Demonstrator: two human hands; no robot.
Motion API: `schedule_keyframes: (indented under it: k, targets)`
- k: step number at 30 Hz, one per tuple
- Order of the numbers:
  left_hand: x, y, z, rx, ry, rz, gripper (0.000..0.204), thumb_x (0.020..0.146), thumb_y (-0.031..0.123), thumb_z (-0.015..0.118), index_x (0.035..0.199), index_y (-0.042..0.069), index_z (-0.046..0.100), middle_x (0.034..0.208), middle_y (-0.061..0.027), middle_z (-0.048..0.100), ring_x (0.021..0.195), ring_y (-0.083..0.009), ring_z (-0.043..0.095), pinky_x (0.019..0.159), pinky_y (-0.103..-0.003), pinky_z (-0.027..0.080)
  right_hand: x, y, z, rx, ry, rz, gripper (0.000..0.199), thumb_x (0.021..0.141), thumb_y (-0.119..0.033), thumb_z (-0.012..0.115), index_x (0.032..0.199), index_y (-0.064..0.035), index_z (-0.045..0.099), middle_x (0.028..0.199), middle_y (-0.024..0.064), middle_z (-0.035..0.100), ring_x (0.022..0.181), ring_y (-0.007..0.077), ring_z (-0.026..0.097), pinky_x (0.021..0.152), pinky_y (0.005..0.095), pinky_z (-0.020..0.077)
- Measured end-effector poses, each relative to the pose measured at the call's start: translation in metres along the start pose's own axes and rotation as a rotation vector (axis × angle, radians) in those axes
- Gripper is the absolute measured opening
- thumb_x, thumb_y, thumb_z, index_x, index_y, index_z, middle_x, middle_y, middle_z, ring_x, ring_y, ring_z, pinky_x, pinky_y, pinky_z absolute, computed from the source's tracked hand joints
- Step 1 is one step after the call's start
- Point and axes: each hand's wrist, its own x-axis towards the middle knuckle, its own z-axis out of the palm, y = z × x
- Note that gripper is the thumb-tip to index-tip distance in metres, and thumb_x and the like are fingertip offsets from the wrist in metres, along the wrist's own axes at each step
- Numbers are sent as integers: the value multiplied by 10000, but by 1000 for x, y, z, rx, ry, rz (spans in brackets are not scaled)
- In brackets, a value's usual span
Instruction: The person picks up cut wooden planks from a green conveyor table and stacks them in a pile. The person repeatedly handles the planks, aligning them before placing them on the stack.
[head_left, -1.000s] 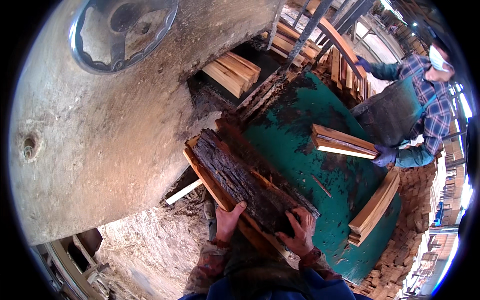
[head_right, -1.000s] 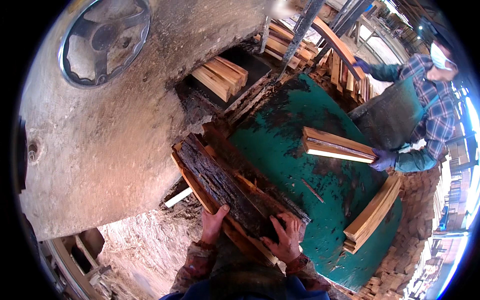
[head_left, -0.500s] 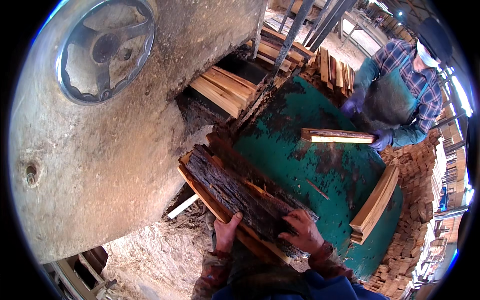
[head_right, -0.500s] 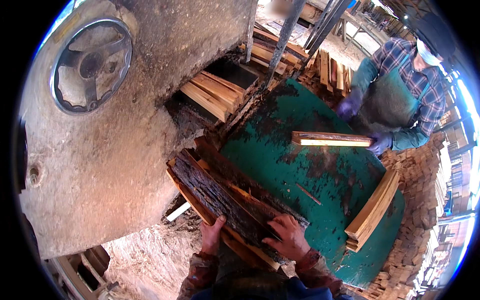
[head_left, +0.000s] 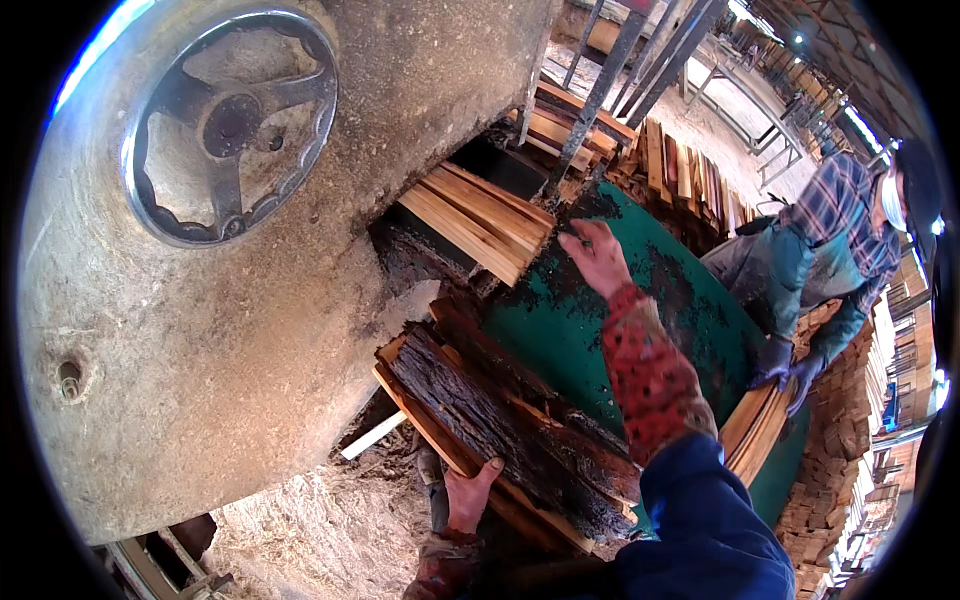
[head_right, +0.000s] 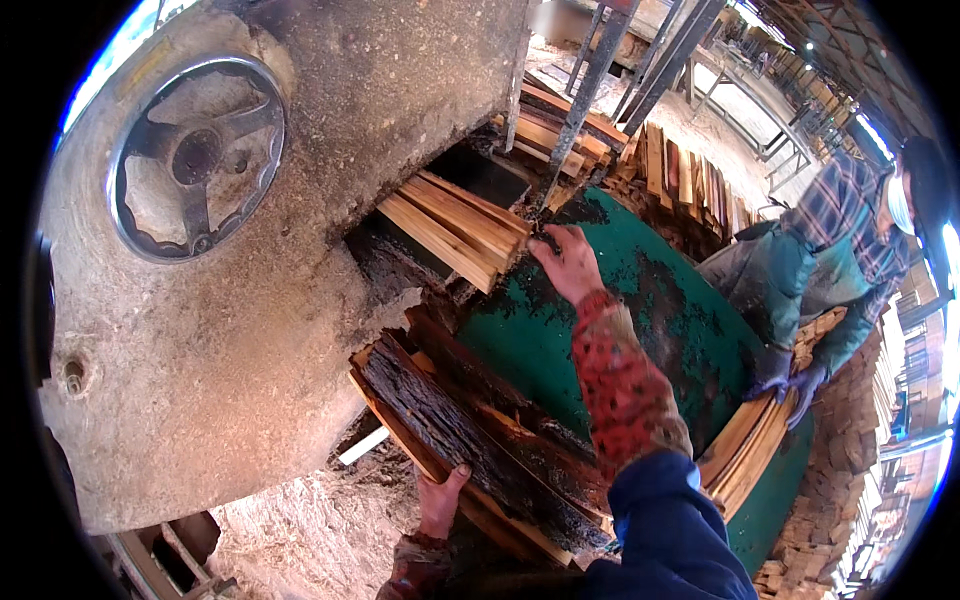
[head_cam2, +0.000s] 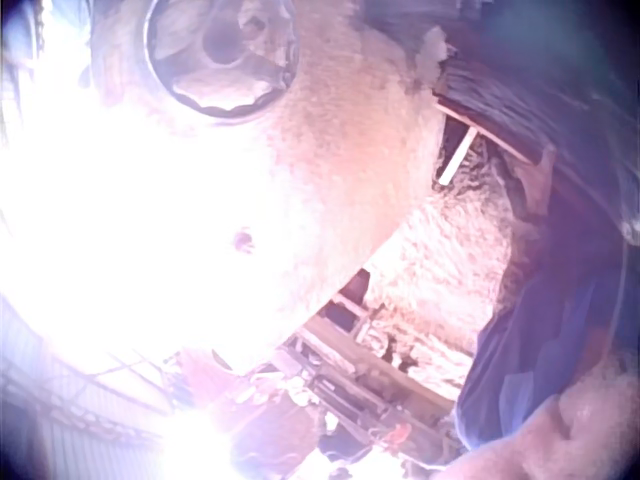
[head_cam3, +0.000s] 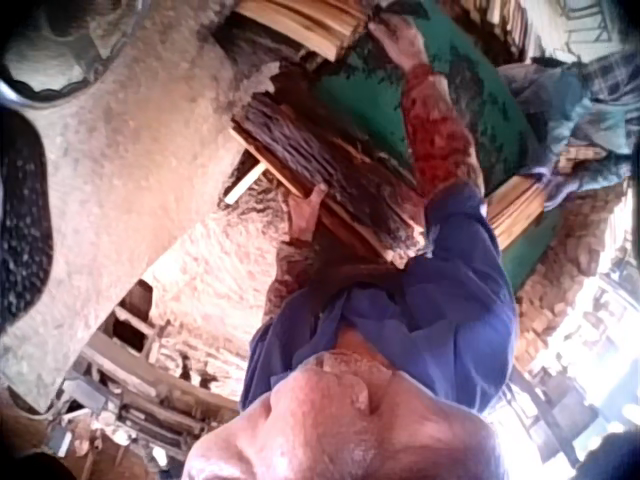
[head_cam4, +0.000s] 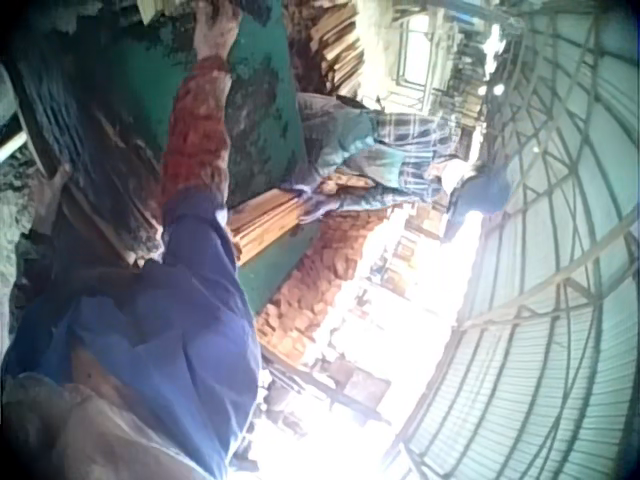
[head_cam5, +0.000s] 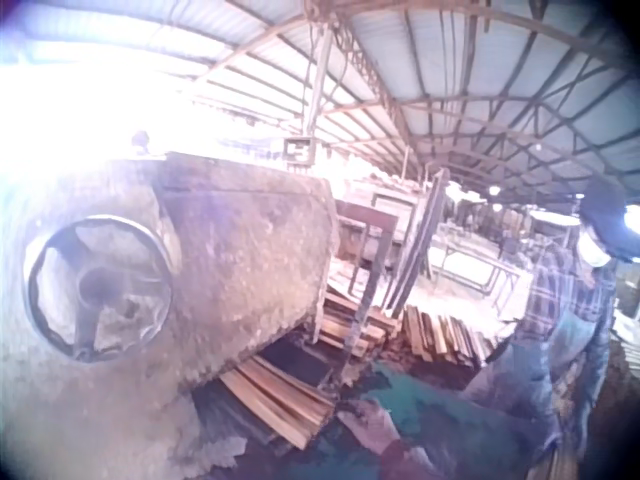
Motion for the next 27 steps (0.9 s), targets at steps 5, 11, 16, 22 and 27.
schedule_keyframes:
  k: [5,11,16,22,27]
  targets:
    - [-1,3,0,33,25,28,420,740,165,822,1053,-42,634,994,-60,666,874,-135,602,799,-303,506,62,2,28,60,-366,266,593,858,-533,596,1057,23,653,930,195,656,899,279,631,825,346,487]
    - [0,-3,-9,41,-2,-60,375,733,186,829,980,-36,653,919,-39,672,816,-124,605,735,-294,512,72,21,42,99,-597,442,688,843,-623,578,1015,37,666,924,111,644,846,193,570,792,335,459]
    - [1,-7,-12,72,-7,-91,366,731,194,832,960,-29,652,899,-30,664,807,-118,597,724,-293,505,67,7,15,-78,-568,452,673,829,-593,618,994,59,664,926,124,624,793,190,584,770,330,477]
    - [1,-10,-11,101,-5,-98,416,722,200,836,1011,-25,640,943,-45,661,862,-133,594,781,-307,498,37,49,-58,-5,-550,358,458,813,-397,707,938,43,684,699,64,575,639,119,557,616,322,465]
    - [1,-5,-8,84,-43,-77,426,756,199,804,1068,-27,621,982,-55,655,878,-156,597,809,-313,493,-53,91,-115,-6,-355,325,342,769,-275,736,878,42,671,626,27,532,637,77,497,565,302,424]
